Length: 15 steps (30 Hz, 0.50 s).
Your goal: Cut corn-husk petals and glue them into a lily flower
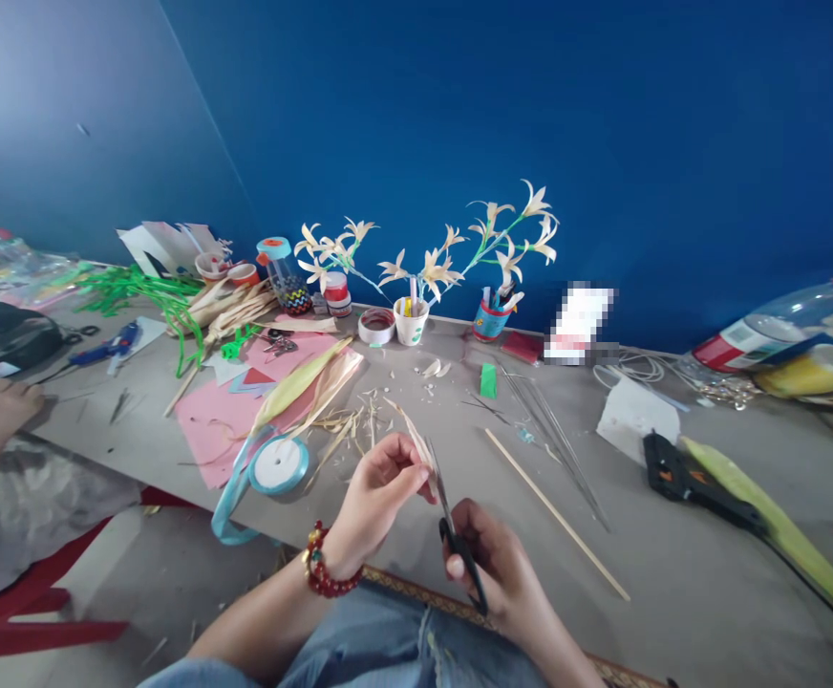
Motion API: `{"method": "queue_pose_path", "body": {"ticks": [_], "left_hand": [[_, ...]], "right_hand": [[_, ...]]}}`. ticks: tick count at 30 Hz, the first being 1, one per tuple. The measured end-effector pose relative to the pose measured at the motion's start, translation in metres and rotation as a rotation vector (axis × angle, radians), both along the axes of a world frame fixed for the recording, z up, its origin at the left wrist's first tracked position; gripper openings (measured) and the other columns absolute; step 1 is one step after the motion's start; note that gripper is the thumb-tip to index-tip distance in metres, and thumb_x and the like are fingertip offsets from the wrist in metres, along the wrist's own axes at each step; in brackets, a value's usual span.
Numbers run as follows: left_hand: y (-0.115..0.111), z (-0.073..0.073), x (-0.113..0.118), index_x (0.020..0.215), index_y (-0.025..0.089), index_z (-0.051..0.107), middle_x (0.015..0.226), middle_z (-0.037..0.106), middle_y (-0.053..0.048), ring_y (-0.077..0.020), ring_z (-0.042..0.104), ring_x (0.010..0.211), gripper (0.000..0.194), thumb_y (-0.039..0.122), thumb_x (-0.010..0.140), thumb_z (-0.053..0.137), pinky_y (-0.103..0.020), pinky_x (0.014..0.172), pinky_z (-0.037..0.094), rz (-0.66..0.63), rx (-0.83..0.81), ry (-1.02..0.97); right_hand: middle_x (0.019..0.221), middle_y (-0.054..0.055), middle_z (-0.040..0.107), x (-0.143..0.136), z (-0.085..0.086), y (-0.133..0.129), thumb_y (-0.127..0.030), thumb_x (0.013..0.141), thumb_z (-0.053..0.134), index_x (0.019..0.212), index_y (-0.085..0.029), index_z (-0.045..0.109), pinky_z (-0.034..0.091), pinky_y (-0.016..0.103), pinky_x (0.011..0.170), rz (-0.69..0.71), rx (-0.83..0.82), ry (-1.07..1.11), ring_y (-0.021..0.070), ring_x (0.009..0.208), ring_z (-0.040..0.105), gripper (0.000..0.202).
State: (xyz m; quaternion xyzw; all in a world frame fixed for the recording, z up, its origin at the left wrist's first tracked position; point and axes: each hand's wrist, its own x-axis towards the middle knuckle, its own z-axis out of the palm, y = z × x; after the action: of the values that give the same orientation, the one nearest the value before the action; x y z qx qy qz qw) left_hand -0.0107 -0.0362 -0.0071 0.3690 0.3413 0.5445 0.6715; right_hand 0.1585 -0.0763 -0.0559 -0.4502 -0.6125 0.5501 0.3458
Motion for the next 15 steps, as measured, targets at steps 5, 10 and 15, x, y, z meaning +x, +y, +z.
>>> {"method": "queue_pose_path", "body": {"ticks": [5,10,15], "left_hand": [[-0.0005,0.0009,-0.0016,0.076,0.015,0.055,0.068,0.057,0.002,-0.0092,0.057,0.059,0.019,0.025,0.081,0.069,-0.024,0.061,0.05,-0.014,0.005,0.012],[0.0,0.0008,-0.0038,0.076,0.015,0.055,0.068,0.057,0.001,-0.0087,0.055,0.06,0.016,0.023,0.083,0.067,-0.023,0.062,0.049,-0.033,0.023,0.017],[0.0008,0.0021,-0.0068,0.076,0.014,0.055,0.068,0.058,0.001,-0.0088,0.057,0.06,0.017,0.023,0.081,0.068,-0.023,0.063,0.048,-0.08,0.018,0.041]], "right_hand": [[0.059,-0.004,0.043,0.0012,-0.001,0.0007,-0.076,0.074,0.055,0.072,-0.021,0.043,0.026,0.023,0.047,-0.008,0.007,-0.003,0.011,0.053,0.034,0.056],[0.057,-0.005,0.042,0.0005,0.0033,0.0002,-0.075,0.074,0.056,0.072,-0.022,0.042,0.028,0.023,0.046,0.007,-0.031,0.018,0.0107,0.05,0.038,0.055],[0.056,-0.006,0.038,0.0006,0.0081,0.0002,-0.076,0.073,0.056,0.072,-0.022,0.04,0.026,0.023,0.046,0.02,-0.065,0.032,0.0103,0.05,0.036,0.056]]}}
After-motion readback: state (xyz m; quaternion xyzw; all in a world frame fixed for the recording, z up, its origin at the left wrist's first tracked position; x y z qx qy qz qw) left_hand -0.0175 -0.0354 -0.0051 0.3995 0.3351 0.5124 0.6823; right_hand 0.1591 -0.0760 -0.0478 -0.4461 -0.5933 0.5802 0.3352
